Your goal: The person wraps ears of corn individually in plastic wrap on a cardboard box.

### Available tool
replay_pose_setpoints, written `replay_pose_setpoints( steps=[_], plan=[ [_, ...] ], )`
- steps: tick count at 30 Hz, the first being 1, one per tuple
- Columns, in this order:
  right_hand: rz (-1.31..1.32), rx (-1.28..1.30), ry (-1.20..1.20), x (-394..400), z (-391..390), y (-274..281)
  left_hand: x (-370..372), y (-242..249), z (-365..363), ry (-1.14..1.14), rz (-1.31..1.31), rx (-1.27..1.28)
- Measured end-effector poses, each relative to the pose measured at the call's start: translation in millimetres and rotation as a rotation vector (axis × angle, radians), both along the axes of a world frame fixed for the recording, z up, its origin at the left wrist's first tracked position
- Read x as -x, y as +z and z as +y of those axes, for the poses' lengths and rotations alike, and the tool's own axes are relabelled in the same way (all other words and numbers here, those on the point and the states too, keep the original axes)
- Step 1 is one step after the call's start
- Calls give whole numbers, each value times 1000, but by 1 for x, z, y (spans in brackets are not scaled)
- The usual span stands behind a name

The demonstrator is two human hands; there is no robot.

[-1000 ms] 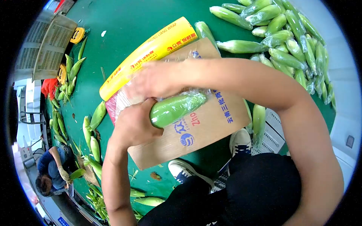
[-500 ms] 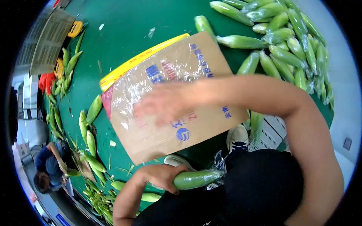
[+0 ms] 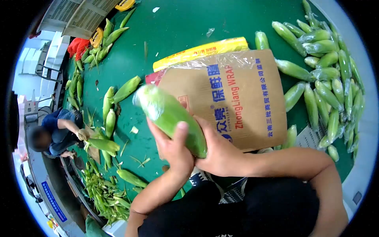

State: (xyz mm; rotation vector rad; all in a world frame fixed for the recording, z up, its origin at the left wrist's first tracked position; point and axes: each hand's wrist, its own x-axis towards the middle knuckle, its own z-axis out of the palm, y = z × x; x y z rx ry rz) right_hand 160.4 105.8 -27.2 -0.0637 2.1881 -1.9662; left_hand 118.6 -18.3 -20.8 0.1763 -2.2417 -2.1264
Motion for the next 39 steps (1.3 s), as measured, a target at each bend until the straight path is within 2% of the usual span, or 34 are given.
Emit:
replay_pose_setpoints(
  steps=[1,2,4,5,7,8,9,10,11,12,14,15,16,18,20,22,23,24,25,26,28,29,30,32,34,36,39],
  plan=[
    [-17,-43,5,4,5,-3,0,-5,5,-101,-30,-207],
    [-61,-14,-4,8,17,-2,-7,-15,5,-265,22,-76],
    [-301,290,-202,6,55,-2,-11,-36,-12,-558,186,137],
    [-332,475,-343,5,85,-11,-4,-44,-22,-688,296,192],
    [-50,948,-716,6,189,-43,33,-52,-74,-903,563,131],
    [173,1080,-906,9,243,-49,55,-53,-98,-471,424,190],
    [206,898,-1147,25,269,-30,78,-54,-122,-67,241,159],
    [252,695,-1376,35,284,-17,127,-72,-156,186,182,292],
    [201,264,-1162,32,276,-35,173,-105,-198,219,214,371],
    [142,-156,-940,28,262,-64,213,-137,-238,120,199,695],
    [-13,-716,-456,56,197,-56,280,-222,-317,-29,304,1263],
    [185,-1017,-121,77,188,-48,298,-230,-328,-134,168,1309],
    [189,-1039,-123,94,174,-46,307,-231,-324,-250,26,1367],
    [161,-1121,-153,118,167,-54,290,-153,-218,-106,-338,1565],
    [118,-1037,-172,125,171,-53,313,-181,-238,-94,362,983],
    [124,-1026,-54,130,190,-53,271,-117,-171,-304,393,464],
    [133,-1005,15,132,196,-54,249,-93,-149,-527,510,632],
    [239,-958,-61,134,196,-57,236,-90,-136,-619,454,655],
    [218,-822,-154,135,203,-69,223,-86,-123,-709,397,678],
    [199,-688,-243,137,208,-80,218,-96,-119,-648,180,549],
    [442,-949,-251,138,198,-71,222,-99,-116,-434,119,603],
    [579,-1036,-230,136,195,-62,218,-98,-109,-299,441,722],
    [711,-1118,-211,129,192,-59,210,-87,-111,-284,613,824],
    [737,-924,-87,95,199,-65,184,-66,-126,-443,806,821],
    [758,-908,35,58,212,-74,147,-72,-150,-581,933,878],
    [666,-799,87,44,208,-70,117,-66,-158,-790,866,849],
    [666,-844,129,45,206,-69,107,-128,-221,-242,431,521]
  ],
)
